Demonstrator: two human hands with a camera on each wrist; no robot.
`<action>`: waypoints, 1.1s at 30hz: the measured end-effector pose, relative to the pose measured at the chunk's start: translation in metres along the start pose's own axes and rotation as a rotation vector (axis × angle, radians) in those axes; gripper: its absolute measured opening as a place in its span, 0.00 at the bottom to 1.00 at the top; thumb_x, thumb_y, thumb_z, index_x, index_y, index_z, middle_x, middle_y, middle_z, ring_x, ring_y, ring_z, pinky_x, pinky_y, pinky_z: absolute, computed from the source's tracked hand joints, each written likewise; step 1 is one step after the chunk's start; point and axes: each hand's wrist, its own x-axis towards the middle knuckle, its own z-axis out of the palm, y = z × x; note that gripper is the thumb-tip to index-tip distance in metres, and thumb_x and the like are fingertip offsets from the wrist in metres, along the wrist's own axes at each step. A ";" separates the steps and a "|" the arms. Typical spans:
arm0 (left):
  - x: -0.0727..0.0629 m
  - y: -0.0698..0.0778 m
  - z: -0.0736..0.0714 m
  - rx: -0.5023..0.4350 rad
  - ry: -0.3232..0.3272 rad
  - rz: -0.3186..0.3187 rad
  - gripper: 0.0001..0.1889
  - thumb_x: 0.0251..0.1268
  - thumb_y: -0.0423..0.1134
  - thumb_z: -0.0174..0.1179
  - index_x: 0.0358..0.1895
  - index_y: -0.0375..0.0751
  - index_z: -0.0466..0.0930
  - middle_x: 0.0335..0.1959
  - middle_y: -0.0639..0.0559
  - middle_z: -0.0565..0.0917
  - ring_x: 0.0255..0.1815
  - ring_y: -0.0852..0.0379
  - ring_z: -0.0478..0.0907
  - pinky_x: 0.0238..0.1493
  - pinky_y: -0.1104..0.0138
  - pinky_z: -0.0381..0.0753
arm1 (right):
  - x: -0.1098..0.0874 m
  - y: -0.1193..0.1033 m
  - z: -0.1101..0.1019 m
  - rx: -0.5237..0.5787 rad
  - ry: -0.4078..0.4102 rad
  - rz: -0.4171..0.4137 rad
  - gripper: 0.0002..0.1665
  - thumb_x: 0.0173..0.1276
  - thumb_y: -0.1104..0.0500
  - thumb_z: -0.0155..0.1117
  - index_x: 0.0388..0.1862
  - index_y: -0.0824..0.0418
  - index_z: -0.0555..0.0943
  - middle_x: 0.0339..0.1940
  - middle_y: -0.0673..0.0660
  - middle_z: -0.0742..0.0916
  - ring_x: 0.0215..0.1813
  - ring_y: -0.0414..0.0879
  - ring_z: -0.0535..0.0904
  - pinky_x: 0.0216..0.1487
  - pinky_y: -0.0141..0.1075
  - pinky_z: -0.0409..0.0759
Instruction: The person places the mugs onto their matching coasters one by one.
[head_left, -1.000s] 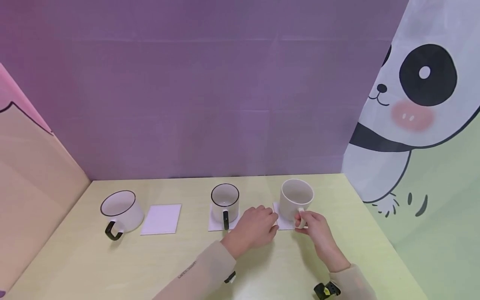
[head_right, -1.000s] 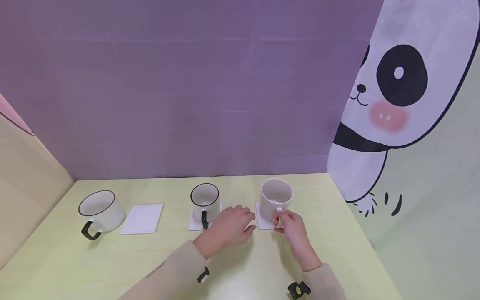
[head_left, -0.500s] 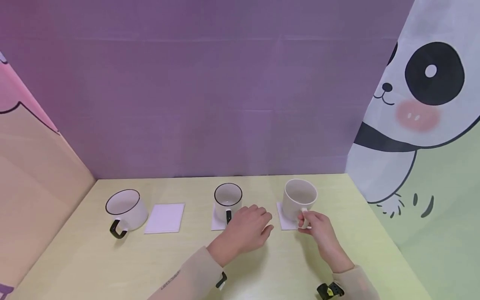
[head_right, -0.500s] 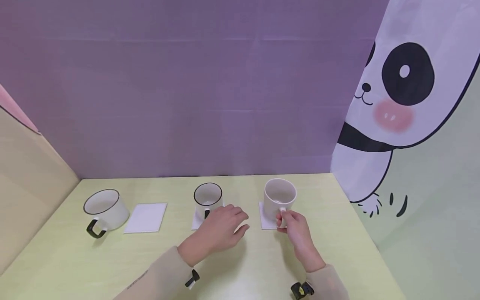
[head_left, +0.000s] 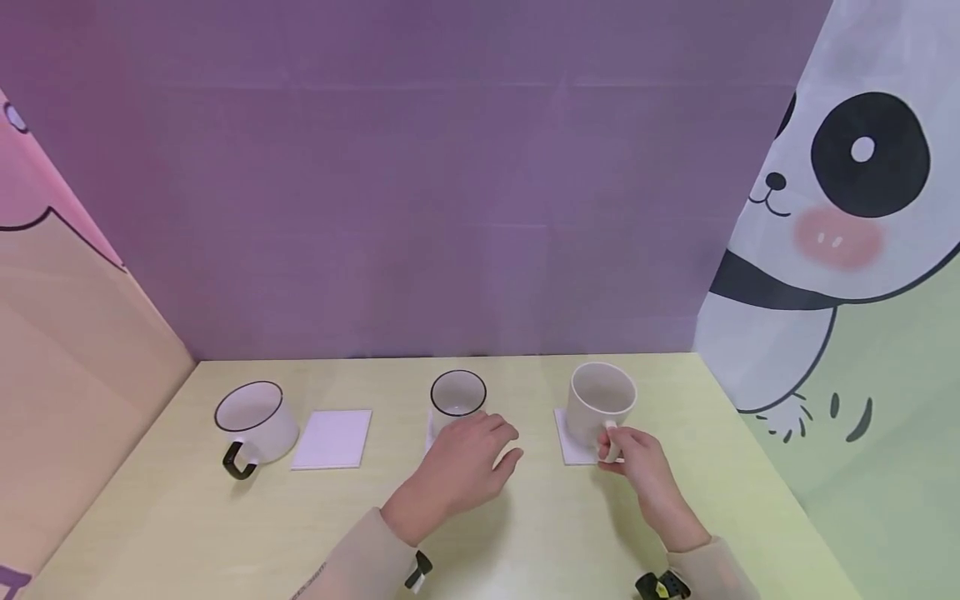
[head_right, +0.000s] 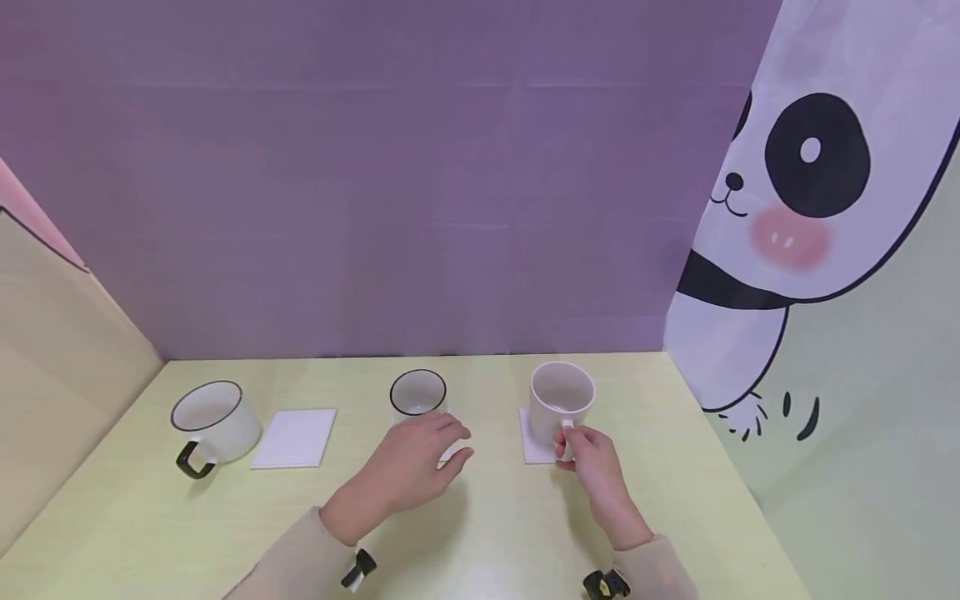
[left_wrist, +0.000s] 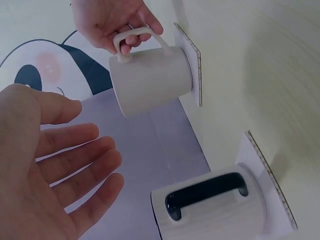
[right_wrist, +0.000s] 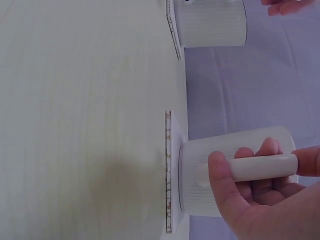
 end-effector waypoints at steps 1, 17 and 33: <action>-0.002 -0.002 -0.001 -0.002 0.006 -0.004 0.08 0.70 0.44 0.63 0.41 0.44 0.85 0.39 0.56 0.85 0.40 0.55 0.80 0.45 0.64 0.80 | 0.000 0.000 0.000 -0.001 -0.001 0.000 0.17 0.80 0.64 0.46 0.40 0.74 0.79 0.29 0.56 0.80 0.40 0.47 0.76 0.50 0.44 0.83; -0.020 -0.024 -0.010 -0.087 0.045 -0.109 0.07 0.68 0.39 0.65 0.43 0.41 0.86 0.43 0.53 0.85 0.48 0.53 0.82 0.51 0.58 0.81 | -0.001 -0.003 0.001 -0.009 0.001 -0.001 0.17 0.80 0.63 0.45 0.40 0.74 0.78 0.29 0.56 0.80 0.40 0.47 0.77 0.50 0.44 0.83; -0.042 -0.046 -0.024 -0.092 0.030 -0.228 0.09 0.68 0.38 0.64 0.47 0.42 0.86 0.45 0.53 0.86 0.47 0.50 0.82 0.45 0.54 0.82 | -0.003 -0.004 0.000 -0.013 -0.003 -0.006 0.17 0.80 0.63 0.45 0.41 0.76 0.77 0.30 0.57 0.80 0.39 0.47 0.78 0.51 0.46 0.84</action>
